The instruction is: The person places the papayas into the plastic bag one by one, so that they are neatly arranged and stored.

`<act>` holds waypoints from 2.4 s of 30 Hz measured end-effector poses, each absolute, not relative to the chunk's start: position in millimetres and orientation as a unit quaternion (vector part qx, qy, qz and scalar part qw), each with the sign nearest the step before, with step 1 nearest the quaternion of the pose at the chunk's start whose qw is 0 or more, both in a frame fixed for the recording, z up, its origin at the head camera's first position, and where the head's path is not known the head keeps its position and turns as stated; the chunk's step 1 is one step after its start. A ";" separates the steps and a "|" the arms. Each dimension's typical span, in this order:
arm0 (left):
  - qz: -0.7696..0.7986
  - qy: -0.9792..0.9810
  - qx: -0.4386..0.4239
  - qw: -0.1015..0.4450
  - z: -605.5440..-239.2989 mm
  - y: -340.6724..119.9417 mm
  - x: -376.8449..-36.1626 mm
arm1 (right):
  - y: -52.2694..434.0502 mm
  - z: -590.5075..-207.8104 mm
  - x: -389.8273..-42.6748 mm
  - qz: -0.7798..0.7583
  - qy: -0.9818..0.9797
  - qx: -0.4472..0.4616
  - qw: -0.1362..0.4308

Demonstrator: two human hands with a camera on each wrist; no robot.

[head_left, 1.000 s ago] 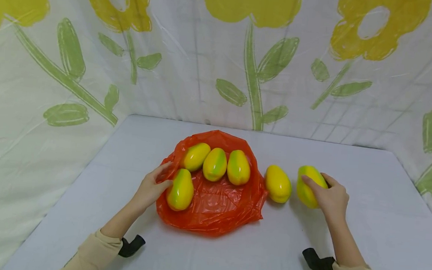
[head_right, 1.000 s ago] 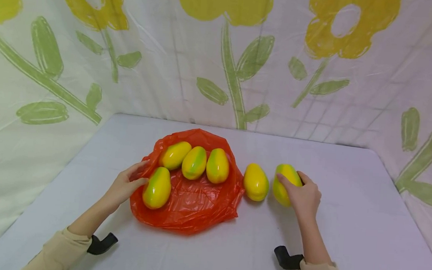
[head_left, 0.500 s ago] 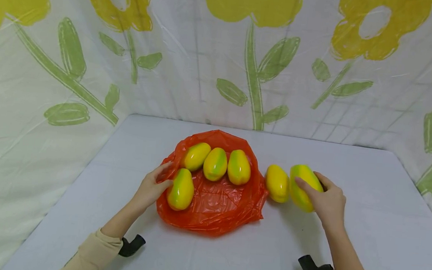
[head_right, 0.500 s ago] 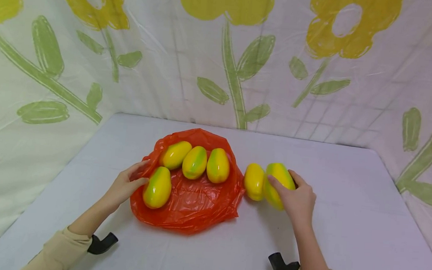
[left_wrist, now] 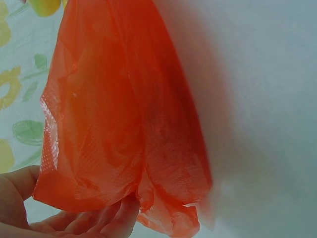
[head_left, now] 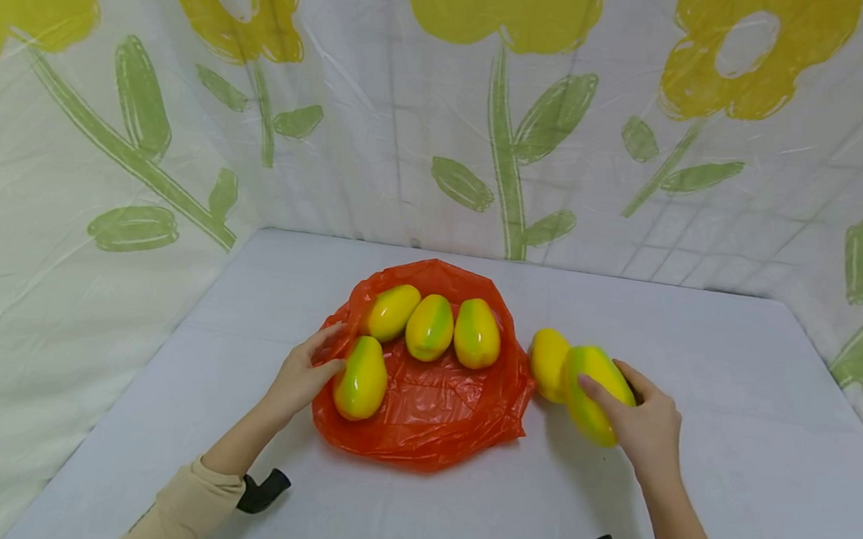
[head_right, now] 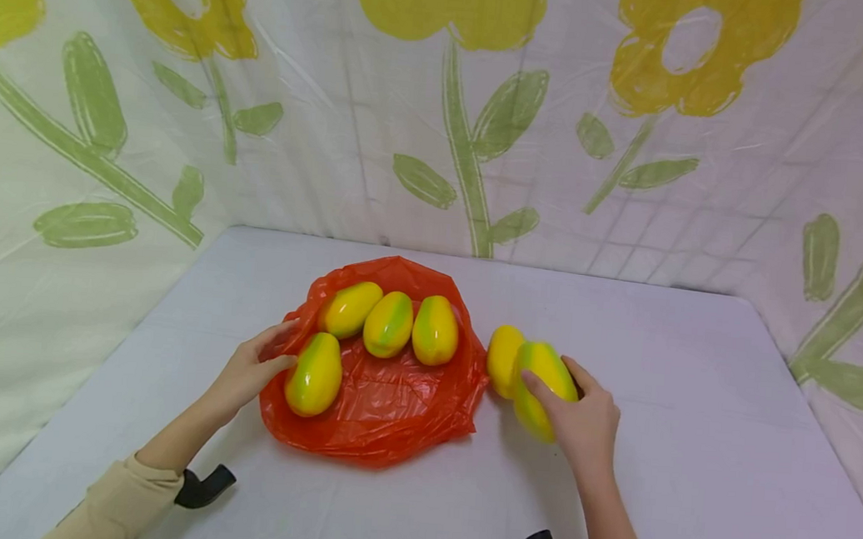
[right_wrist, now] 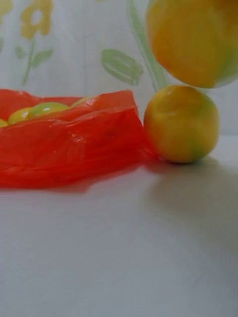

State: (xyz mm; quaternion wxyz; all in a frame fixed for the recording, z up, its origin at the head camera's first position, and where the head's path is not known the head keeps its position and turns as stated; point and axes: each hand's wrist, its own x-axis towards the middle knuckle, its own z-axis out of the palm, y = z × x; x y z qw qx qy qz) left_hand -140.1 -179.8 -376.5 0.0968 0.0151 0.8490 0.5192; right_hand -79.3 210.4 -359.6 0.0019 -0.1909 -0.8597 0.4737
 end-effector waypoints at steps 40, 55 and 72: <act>0.514 0.852 0.012 0.097 -378.1 -180.0 -141.0 | 106.1 -374.0 -71.9 0.529 -0.844 -0.078 -0.034; 0.516 0.851 0.016 0.096 -378.6 -179.8 -140.7 | 65.1 -384.5 -94.2 0.631 -0.762 -0.092 -0.114; 0.518 0.849 0.019 0.103 -377.9 -180.2 -141.0 | 34.5 -405.5 -113.0 0.662 -0.729 -0.156 -0.074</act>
